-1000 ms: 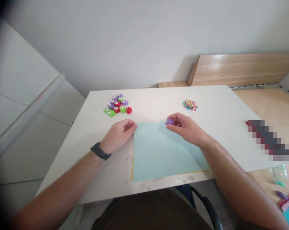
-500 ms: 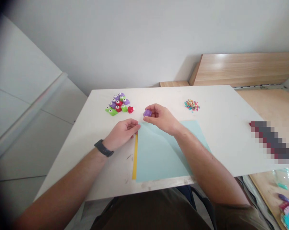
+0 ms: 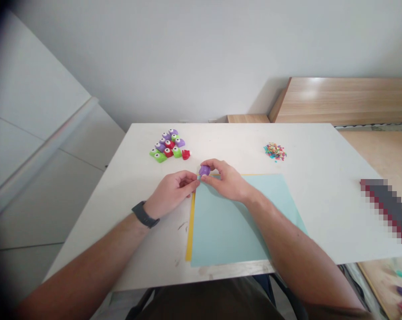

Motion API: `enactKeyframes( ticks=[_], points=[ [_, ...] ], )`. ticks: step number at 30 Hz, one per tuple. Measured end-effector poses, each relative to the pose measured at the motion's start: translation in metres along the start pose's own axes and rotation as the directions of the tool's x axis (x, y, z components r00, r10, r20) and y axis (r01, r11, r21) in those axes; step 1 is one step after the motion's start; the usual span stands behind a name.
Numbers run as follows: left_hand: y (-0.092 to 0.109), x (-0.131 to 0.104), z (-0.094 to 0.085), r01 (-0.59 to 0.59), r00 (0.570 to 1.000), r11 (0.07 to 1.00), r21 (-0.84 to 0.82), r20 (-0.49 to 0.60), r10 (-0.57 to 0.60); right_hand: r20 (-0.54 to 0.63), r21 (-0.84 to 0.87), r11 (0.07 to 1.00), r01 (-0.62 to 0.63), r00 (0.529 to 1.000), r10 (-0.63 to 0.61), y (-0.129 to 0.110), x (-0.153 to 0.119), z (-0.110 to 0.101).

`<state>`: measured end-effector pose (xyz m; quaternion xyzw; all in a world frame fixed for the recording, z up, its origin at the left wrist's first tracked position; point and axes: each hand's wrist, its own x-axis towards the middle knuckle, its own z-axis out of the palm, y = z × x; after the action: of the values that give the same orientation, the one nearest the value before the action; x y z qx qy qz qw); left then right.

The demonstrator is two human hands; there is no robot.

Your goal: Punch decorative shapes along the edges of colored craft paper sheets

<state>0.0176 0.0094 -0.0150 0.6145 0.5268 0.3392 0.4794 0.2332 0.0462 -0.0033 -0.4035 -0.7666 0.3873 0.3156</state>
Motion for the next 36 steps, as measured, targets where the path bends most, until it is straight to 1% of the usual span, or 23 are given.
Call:
enactKeyframes(
  ticks=[8,13,22,26,31,36],
  points=[
    [-0.0024,0.0001,0.0,-0.004,1.0,1.0,0.001,-0.009,0.004,0.038,0.081,0.997,-0.008,0.999,0.005,-0.0016,-0.001,-0.0034],
    [-0.0029,0.0,0.0001,-0.011,1.0,1.0,0.02,-0.012,0.011,0.066,0.1,0.995,-0.01,0.998,0.003,-0.0038,-0.0013,-0.0019],
    [-0.0023,0.0006,0.0005,-0.001,1.0,1.0,-0.003,-0.013,0.001,0.097,0.073,0.997,0.007,0.995,-0.014,-0.0074,-0.0016,-0.0007],
    [-0.0033,0.0008,0.0016,0.001,0.999,0.999,-0.037,-0.036,-0.002,0.102,0.06,0.998,0.001,0.995,-0.007,-0.008,-0.0022,-0.0013],
    [-0.0023,-0.0005,0.0024,0.018,0.999,0.995,-0.095,-0.042,-0.022,0.1,-0.018,0.999,0.029,0.995,-0.027,-0.0072,-0.0035,-0.0005],
    [-0.0025,-0.0012,0.0024,0.011,0.999,0.995,-0.1,-0.044,-0.016,0.099,-0.061,0.998,0.03,0.995,-0.023,-0.0053,-0.0036,0.0011]
  ],
)
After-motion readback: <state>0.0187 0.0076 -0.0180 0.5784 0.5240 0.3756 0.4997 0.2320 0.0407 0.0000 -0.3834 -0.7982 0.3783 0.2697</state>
